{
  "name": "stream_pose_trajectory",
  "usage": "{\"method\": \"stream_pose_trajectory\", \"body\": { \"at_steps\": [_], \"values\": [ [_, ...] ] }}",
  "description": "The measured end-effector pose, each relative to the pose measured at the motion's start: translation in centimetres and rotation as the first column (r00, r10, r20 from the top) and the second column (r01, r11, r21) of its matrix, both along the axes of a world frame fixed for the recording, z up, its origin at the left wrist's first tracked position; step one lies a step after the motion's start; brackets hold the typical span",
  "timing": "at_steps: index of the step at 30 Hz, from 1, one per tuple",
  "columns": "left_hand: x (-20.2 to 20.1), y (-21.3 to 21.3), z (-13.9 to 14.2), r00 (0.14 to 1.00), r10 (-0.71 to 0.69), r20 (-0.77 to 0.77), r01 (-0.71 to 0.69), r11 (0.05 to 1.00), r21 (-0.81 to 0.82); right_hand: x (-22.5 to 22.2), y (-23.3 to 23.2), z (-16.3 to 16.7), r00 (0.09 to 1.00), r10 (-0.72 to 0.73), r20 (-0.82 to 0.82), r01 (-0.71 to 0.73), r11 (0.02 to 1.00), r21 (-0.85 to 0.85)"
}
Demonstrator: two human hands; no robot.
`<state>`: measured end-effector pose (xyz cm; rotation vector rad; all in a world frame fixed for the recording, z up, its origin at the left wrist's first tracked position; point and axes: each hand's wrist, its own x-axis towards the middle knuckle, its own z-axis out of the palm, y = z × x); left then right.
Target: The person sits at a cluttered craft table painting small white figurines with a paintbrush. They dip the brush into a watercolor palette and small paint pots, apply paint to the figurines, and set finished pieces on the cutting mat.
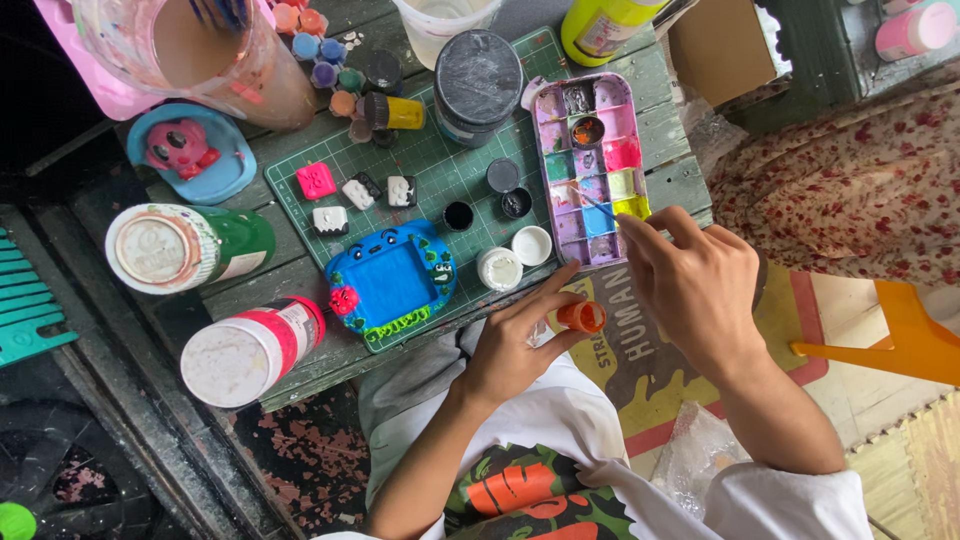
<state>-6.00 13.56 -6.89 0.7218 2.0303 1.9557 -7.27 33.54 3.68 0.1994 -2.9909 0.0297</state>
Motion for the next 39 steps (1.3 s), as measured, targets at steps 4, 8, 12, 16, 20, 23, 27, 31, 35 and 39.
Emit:
{"method": "stream_pose_trajectory", "body": {
  "at_steps": [4,8,12,16,20,23,27,31,35,39],
  "values": [
    [0.0,0.0,-0.1,0.999,-0.020,0.047,0.019,1.000,0.013,0.2,0.1,0.2,1.000,-0.009,0.003,0.009,1.000,-0.001],
    [-0.1,0.0,0.0,1.000,-0.011,0.006,0.010,1.000,0.016,0.2,-0.1,0.5,1.000,-0.014,-0.009,0.014,0.999,-0.036],
    [-0.1,-0.2,0.2,1.000,-0.010,0.001,0.010,0.999,0.040,0.2,-0.3,1.0,1.000,0.010,-0.010,-0.011,0.992,-0.123],
    [0.1,-0.4,0.3,1.000,-0.003,0.024,0.001,0.997,0.081,0.6,0.1,1.9,1.000,0.011,0.011,-0.009,0.974,-0.225],
    [0.3,-0.6,0.1,1.000,0.009,0.007,-0.010,0.992,0.125,1.3,0.6,2.8,0.992,-0.095,0.082,0.118,0.929,-0.351],
    [0.4,-0.5,0.0,0.999,-0.003,0.037,-0.002,0.989,0.148,2.3,1.2,3.9,0.977,-0.147,0.156,0.208,0.832,-0.515],
    [0.5,-0.4,0.1,0.999,-0.018,0.039,0.012,0.989,0.145,2.7,1.7,3.9,0.972,-0.163,0.170,0.231,0.799,-0.555],
    [0.7,-0.6,0.5,1.000,0.000,0.014,-0.001,0.996,0.085,2.4,1.7,3.0,0.969,-0.148,0.198,0.236,0.790,-0.566],
    [1.2,-1.5,0.9,0.999,0.032,-0.040,-0.030,0.998,0.047,2.3,1.6,2.5,0.963,-0.113,0.246,0.249,0.727,-0.640],
    [2.4,-3.0,0.7,0.993,0.094,-0.065,-0.094,0.996,0.008,2.7,1.8,2.6,0.950,-0.009,0.311,0.248,0.626,-0.739]
  ]
}}
